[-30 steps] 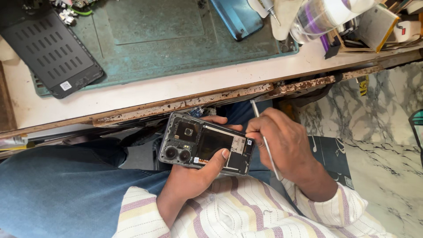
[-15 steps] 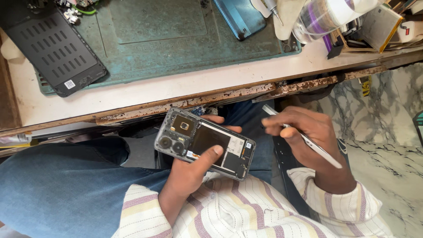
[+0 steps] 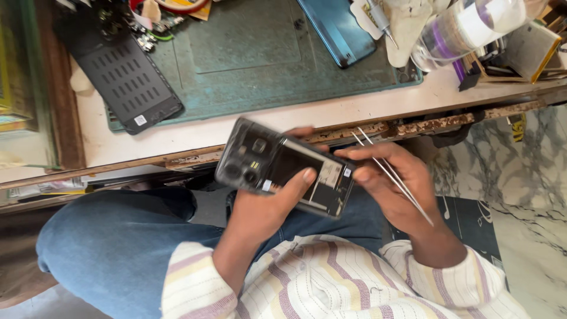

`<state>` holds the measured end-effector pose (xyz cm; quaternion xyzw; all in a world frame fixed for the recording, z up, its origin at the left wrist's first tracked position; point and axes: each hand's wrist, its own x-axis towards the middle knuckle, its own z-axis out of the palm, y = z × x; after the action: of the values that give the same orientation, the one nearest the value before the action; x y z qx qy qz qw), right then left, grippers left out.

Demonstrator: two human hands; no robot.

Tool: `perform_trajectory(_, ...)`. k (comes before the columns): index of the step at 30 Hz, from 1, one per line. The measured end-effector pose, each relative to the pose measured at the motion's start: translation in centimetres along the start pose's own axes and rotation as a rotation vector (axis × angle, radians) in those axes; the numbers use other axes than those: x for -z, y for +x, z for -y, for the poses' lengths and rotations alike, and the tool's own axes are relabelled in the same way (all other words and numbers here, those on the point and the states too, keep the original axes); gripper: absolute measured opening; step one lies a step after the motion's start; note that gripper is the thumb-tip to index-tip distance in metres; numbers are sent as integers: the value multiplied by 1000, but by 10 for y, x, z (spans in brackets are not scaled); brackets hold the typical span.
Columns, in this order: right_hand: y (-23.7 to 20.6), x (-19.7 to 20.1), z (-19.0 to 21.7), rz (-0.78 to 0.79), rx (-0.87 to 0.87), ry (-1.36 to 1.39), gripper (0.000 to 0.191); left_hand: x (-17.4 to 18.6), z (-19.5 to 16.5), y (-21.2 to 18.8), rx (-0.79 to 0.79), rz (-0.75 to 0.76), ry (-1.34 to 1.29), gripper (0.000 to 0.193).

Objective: The person uses a metal spudger to carefully pry and separate internal components of a disassembled smartphone. They work on the camera module area and the battery connector region, repeatedly lifting and adjusting parts while holding the phone steady.

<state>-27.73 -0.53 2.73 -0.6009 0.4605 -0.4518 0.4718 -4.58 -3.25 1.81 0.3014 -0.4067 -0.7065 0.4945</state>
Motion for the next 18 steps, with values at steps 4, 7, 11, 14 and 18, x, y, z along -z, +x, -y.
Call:
perform_trajectory(4,28,-11,-4,-122,-77,333,22,6,-30,23,117,-97,207,57)
perform_trajectory(7,57,-13,-4,-199,-98,480,22,22,-53,33,300,-100,88,61)
perform_trajectory(11,93,-18,-4,-236,-66,383,22,34,-68,37,295,-89,119,63)
perform_trajectory(14,111,-24,-8,-218,-42,331,20,36,-73,39,310,-151,315,63)
perform_trajectory(18,125,-27,-14,-219,-69,265,17,35,-83,36,246,-169,714,63)
